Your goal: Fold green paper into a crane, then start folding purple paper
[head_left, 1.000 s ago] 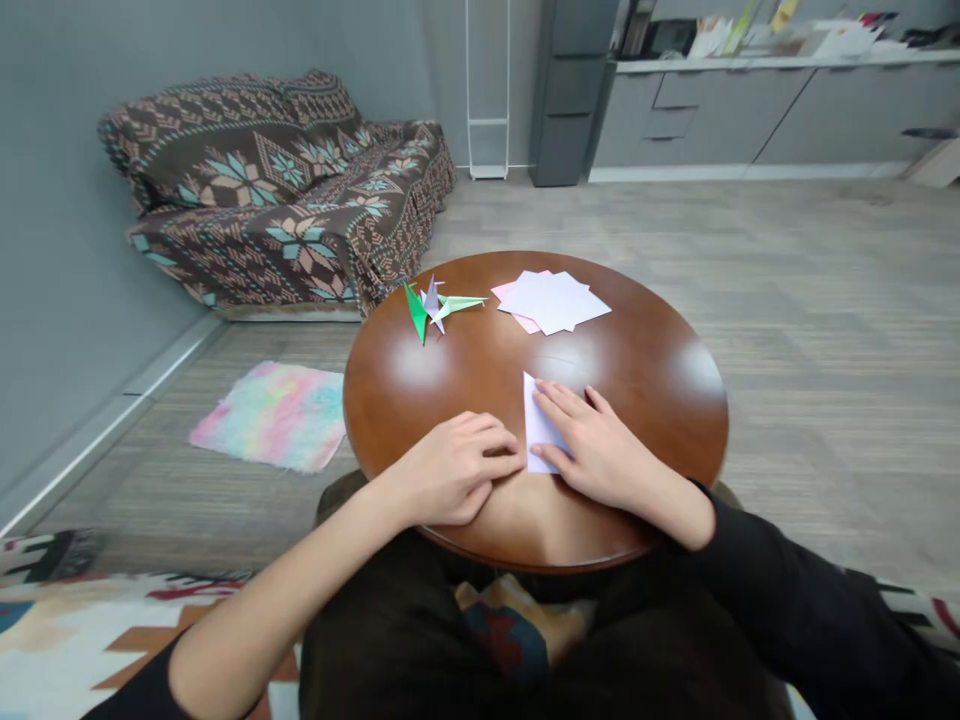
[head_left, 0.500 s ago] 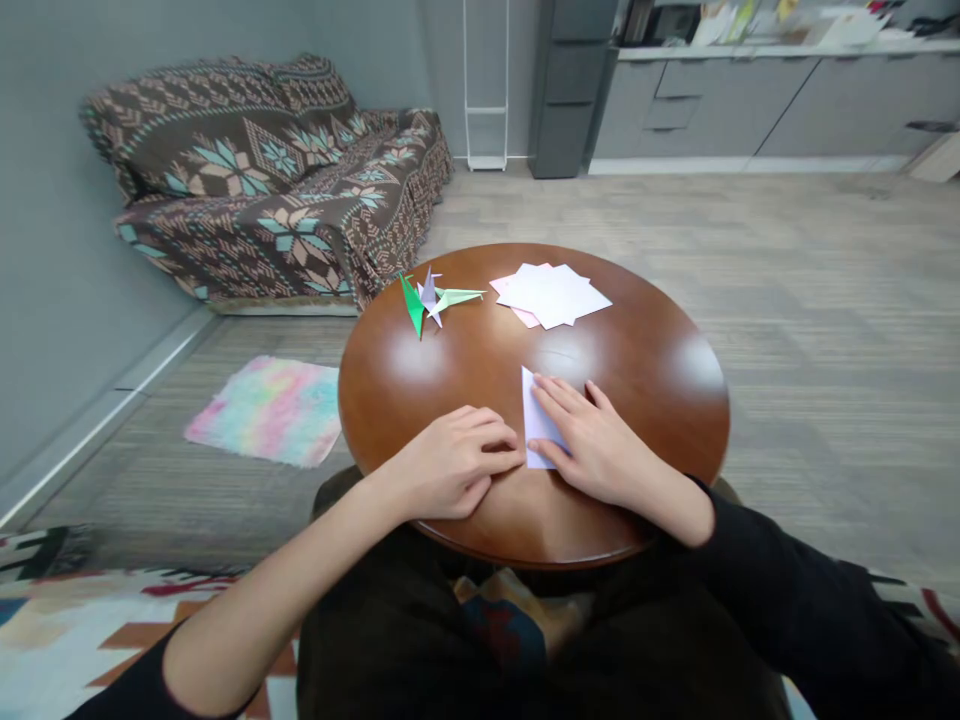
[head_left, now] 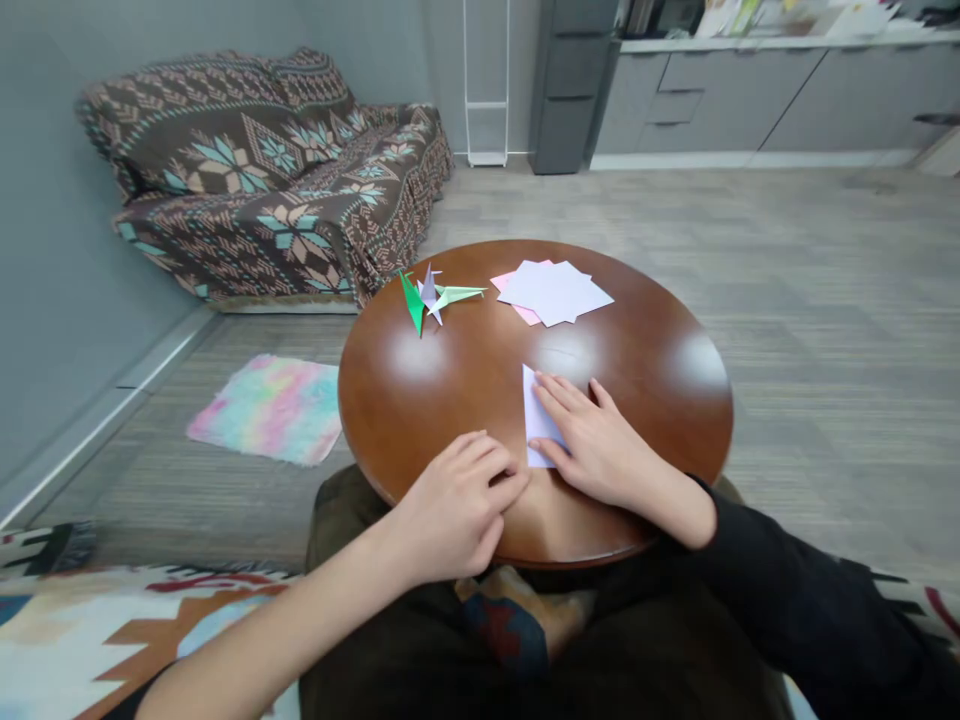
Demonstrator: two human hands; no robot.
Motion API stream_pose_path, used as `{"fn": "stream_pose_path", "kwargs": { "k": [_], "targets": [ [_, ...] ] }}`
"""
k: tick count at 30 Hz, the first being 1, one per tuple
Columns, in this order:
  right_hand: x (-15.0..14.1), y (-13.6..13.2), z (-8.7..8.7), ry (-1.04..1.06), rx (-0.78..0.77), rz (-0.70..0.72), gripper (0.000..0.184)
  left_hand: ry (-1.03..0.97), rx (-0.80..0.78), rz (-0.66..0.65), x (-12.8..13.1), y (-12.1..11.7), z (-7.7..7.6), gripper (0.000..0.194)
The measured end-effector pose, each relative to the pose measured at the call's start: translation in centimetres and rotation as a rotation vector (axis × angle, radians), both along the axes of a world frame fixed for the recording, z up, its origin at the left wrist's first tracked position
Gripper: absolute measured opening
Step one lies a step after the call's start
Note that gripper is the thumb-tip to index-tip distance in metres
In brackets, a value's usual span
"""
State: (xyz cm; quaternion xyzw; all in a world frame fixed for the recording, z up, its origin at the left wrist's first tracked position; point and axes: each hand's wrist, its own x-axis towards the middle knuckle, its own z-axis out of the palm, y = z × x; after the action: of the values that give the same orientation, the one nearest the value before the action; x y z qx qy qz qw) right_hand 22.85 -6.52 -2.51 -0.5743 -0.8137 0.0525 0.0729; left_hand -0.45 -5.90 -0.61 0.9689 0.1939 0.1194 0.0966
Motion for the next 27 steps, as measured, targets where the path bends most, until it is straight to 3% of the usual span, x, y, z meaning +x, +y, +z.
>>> {"fn": "stream_pose_path", "kwargs": {
  "k": [4, 19, 27],
  "targets": [
    [-0.1, -0.1, 0.1, -0.005, -0.003, -0.005, 0.067, 0.017, 0.047, 0.075, 0.5, -1.1, -0.3, 0.041],
    [-0.2, -0.1, 0.0, -0.019, 0.021, -0.002, 0.068, 0.012, 0.059, 0.1, 0.9, -1.2, -0.3, 0.043],
    [-0.2, -0.1, 0.2, -0.025, -0.004, -0.003, 0.07, 0.005, 0.003, -0.058, 0.0, 1.2, 0.5, 0.041]
  ]
}}
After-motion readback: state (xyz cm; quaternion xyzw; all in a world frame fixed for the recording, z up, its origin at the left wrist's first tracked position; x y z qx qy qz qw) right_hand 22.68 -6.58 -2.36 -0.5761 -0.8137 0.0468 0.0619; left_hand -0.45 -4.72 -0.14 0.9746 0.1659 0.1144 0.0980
